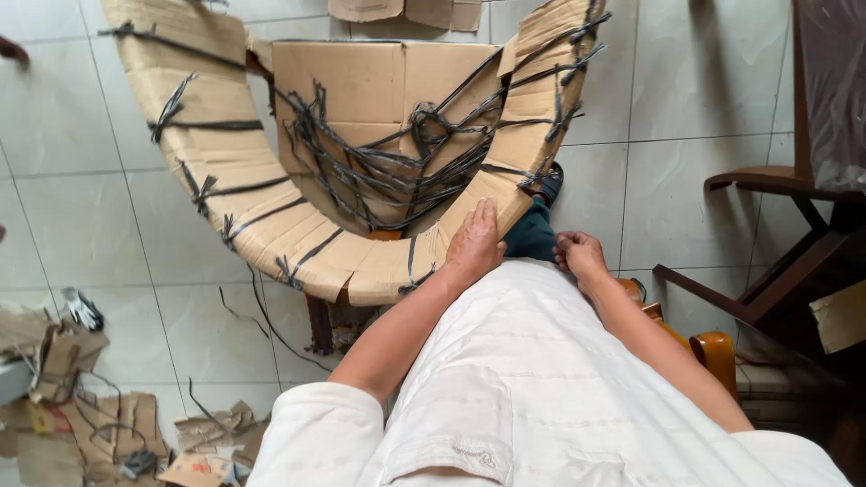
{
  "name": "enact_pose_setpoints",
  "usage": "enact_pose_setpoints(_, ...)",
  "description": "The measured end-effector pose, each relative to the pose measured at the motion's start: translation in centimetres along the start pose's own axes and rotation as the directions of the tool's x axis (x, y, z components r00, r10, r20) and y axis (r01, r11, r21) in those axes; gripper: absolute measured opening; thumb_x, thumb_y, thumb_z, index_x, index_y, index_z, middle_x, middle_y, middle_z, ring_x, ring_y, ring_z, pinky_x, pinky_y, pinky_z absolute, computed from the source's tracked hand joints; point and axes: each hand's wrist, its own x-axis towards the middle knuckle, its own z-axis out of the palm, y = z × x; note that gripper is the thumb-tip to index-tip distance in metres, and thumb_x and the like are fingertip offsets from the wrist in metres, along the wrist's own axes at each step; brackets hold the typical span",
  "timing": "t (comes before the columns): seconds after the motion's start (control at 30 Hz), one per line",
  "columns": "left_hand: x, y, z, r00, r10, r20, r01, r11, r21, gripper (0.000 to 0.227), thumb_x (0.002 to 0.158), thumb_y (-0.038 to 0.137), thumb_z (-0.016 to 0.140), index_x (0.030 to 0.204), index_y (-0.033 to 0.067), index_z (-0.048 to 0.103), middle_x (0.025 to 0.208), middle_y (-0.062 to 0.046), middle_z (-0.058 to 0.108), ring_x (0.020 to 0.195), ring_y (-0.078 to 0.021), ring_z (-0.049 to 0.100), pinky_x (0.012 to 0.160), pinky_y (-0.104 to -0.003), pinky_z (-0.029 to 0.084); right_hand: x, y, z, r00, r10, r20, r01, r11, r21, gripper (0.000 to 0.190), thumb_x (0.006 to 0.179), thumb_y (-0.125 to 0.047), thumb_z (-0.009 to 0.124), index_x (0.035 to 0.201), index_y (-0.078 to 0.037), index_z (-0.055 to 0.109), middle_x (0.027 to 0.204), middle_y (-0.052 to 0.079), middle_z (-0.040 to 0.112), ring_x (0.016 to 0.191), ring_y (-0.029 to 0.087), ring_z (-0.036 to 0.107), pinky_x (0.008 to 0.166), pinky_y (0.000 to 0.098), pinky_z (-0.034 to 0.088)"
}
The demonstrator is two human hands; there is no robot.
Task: Wrapping a wooden chair frame with cardboard and securing it with plastic ties
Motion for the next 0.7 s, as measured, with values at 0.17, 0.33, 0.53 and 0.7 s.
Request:
enact_pose_setpoints(0.17,-1.4,-1.3,-0.8,0.999,-0.004,-0.035,0.002,0.998,-0.061,0.085,0.087,0.038,0.072,0.153,-0.0016,0.036,0.149,-0.024,0.048,0.131,-0.0431,0.055,0.11,-0.051,0.049,-0.8,-1.2,1.4,0.992,-0.108,0.061,0.113,0.989,-0.093,0.021,0.101,-0.017,0.063,0.115,-0.003,0.069,0.084,0.014,0.072,0.068,0.017,0.069,0.059,0.026,0.057)
enact_pose_setpoints(0.33,-5.6,-5.0,-2.4,0.99,-0.112,-0.087,0.095,0.979,-0.18,0.062,0.1,0.055,0.056,0.139,0.0074,0.059,0.129,-0.017,0.068,0.129,-0.0342,0.062,0.121,-0.048,0.032,-7.1,-10.5,2.3,0.945,-0.165,0.281,0.235,0.943,-0.237,0.017,0.1,-0.016,0.064,0.109,-0.005,0.074,0.084,0.011,0.072,0.07,0.012,0.066,0.062,0.0211,0.053)
enact_pose_setpoints(0.53,-8.5,-12.7,1.2,0.652,-0.421,-0.63,0.418,0.893,-0.164,0.037,0.099,0.059,0.059,0.098,0.023,0.067,0.081,0.002,0.07,0.081,-0.0215,0.074,0.092,-0.04,0.053,-14.3,-23.9,5.2,0.712,0.112,0.694,0.302,0.843,-0.446,0.019,0.098,-0.02,0.067,0.093,-0.004,0.077,0.083,0.009,0.076,0.076,0.015,0.063,0.071,0.0266,0.051)
enact_pose_setpoints(0.7,-8.1,-12.0,1.6,0.516,-0.42,-0.747,0.463,0.87,-0.169,0.03,0.096,0.059,0.06,0.096,0.0296,0.066,0.074,0.01,0.066,0.076,-0.0126,0.069,0.09,-0.034,0.051,-11.1,-30.8,9.8,0.615,-0.034,0.788,0.557,0.726,-0.403,0.024,0.1,-0.025,0.07,0.099,-0.002,0.076,0.083,0.009,0.07,0.077,0.017,0.06,0.071,0.0287,0.05)
